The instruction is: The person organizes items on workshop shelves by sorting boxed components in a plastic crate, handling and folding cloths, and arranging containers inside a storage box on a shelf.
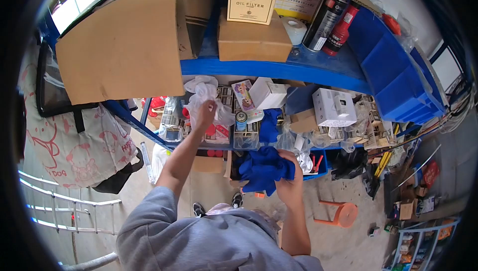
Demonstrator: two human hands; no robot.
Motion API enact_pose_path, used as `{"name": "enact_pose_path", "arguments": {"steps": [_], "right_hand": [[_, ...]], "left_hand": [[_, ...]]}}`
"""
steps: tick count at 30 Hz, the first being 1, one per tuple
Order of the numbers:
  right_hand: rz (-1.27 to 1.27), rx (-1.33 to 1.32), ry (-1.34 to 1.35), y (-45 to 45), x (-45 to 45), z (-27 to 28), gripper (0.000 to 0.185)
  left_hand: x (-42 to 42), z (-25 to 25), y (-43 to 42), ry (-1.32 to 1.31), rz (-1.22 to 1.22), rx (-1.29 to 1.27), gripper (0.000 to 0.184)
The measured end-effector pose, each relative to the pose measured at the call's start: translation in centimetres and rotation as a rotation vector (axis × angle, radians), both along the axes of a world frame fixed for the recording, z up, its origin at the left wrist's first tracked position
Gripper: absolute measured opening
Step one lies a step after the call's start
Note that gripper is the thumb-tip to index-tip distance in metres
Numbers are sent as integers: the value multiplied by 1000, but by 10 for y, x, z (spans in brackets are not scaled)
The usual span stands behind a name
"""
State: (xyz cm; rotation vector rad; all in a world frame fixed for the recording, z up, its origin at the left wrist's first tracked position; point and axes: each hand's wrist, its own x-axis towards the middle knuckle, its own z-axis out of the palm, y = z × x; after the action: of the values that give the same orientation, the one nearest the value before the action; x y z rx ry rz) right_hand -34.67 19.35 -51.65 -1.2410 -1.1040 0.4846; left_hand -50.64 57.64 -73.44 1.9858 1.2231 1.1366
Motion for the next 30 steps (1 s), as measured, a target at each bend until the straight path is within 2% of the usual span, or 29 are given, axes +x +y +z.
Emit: {"name": "enact_pose_path", "arguments": {"steps": [4,6,7,9,11,13,15,16,17,18,19,20,21,22,23,24,25,26,27,29,30], "right_hand": [[-21,-54,140,7,10,-8,48],[13,-68,111,14,17,-6,48],[35,-84,77,16,21,-6,49],[67,-67,9,31,24,3,48],[85,208,-368,57,13,34,47],[133,206,-299,78,4,41,46],[198,199,-229,83,-13,44,44],[227,72,-76,78,-14,46,44],[266,-57,74,79,-22,47,43],[226,-88,74,75,-25,44,51],[226,-88,75,64,-27,47,51],[164,67,44,61,-35,56,57],[93,219,17,57,-40,61,64],[6,218,-87,58,-33,53,75],[101,157,244,34,-63,113,77],[8,152,258,30,-71,122,75],[-79,151,274,25,-73,124,73],[-153,168,205,16,-60,103,66],[-226,81,137,-1,-45,87,60],[-336,-23,53,-24,-30,68,48],[-315,-7,50,-24,-40,71,44]], "left_hand": [[-14,115,11,-160,-54,134,17],[-23,174,-5,-297,-191,187,17],[-24,187,-11,-289,-175,189,17],[-21,212,-25,-533,-419,19,19],[-22,267,-95,-611,-649,-274,24],[-20,288,-120,-532,-725,-315,24],[-22,311,-165,-157,-822,11,24],[-24,305,-173,-157,-822,10,24],[-35,297,-172,-305,-786,33,22],[-43,287,-169,-453,-755,54,21],[-50,262,-162,-628,-629,-155,21],[-67,228,-140,-803,-487,-360,22],[-79,188,-120,-751,-264,-362,21],[-82,187,-119,-761,-257,-369,21],[-106,66,-66,-589,-53,-361,23],[-116,23,-54,-521,34,-409,30],[-125,-10,-54,-330,149,-450,34],[-129,-42,-43,-135,243,-490,39],[-130,-66,-37,-98,279,-576,45],[-123,-80,-38,94,314,-615,49],[-119,-91,-33,97,292,-619,49]]}}
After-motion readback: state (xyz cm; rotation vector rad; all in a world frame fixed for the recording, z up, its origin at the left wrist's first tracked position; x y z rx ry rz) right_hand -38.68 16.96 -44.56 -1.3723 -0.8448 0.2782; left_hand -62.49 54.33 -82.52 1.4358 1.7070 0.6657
